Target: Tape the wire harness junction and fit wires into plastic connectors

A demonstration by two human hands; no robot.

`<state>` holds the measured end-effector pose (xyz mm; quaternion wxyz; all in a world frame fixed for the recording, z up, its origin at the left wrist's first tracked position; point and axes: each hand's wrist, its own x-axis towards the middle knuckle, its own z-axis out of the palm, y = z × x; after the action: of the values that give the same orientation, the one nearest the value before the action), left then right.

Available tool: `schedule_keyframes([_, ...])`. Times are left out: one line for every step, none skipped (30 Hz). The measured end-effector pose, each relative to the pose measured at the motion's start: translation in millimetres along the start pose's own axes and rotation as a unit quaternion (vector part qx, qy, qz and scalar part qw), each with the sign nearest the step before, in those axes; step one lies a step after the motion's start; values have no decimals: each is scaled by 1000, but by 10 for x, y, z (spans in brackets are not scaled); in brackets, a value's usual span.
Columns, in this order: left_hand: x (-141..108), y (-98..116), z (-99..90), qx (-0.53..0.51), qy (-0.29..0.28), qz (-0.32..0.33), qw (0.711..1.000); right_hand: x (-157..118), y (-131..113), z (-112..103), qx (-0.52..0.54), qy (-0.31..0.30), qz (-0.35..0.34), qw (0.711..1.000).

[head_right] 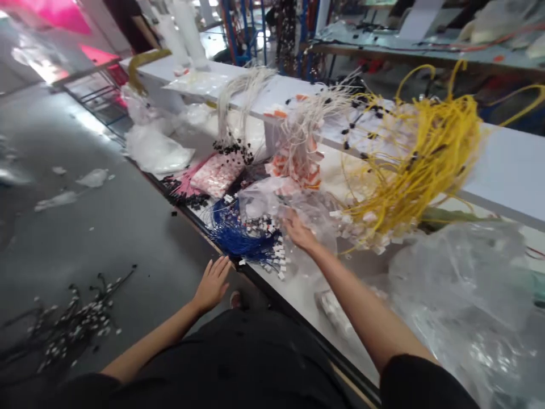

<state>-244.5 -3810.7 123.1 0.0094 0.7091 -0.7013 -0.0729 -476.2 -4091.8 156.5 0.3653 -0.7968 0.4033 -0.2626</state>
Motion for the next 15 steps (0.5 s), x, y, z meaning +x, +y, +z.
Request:
schedule_keyframes([-74, -14, 27, -7, -5, -13, 1000, 41, 48, -69, -12, -8, 12, 1000])
schedule_keyframes([-147, -30, 54, -14, -9, -25, 1000, 66, 68, -118, -25, -14, 21, 999])
schedule_keyframes([-218, -49, 81, -21, -13, -38, 999, 75, 67, -143, -36, -19, 26, 999])
schedule_keyframes([-292, -69, 107, -27, -17, -54, 998, 68, 53, -145, -45, -22, 27, 998])
schedule_keyframes([-371, -91, 133, -34, -21, -72, 997, 46, 34, -130, -55, -27, 25, 998])
schedule_keyframes([-458, -113, 161, -40, -27, -92, 995, 9, 17, -102, -64, -33, 19, 997])
schedule_keyframes([-554, -136, 191, -48, -33, -115, 992, -40, 10, -66, -73, -41, 12, 996])
schedule_keyframes([-660, -157, 224, -56, -42, -140, 988, -98, 16, -28, -85, -46, 3, 995])
schedule_keyframes([-775, -179, 262, -64, -51, -168, 982, -158, 38, 9, -118, -55, -20, 991])
schedule_keyframes([-899, -201, 304, -73, -62, -198, 975, -213, 74, 45, -149, -65, -48, 985])
schedule_keyframes([-1032, -227, 350, -82, -73, -229, 967, -257, 117, 79, -177, -73, -74, 979])
schedule_keyframes([-1171, -255, 400, -92, -84, -261, 957, -287, 160, 115, -208, -82, -93, 970])
schedule_keyframes([-1317, -286, 452, -100, -95, -293, 946, -303, 192, 153, -242, -83, -104, 961])
schedule_keyframes([-1470, -318, 506, -108, -105, -324, 934, -309, 206, 196, -272, -85, -111, 952])
schedule_keyframes([-1627, -349, 562, -115, -115, -354, 921, -310, 192, 245, -292, -97, -119, 944])
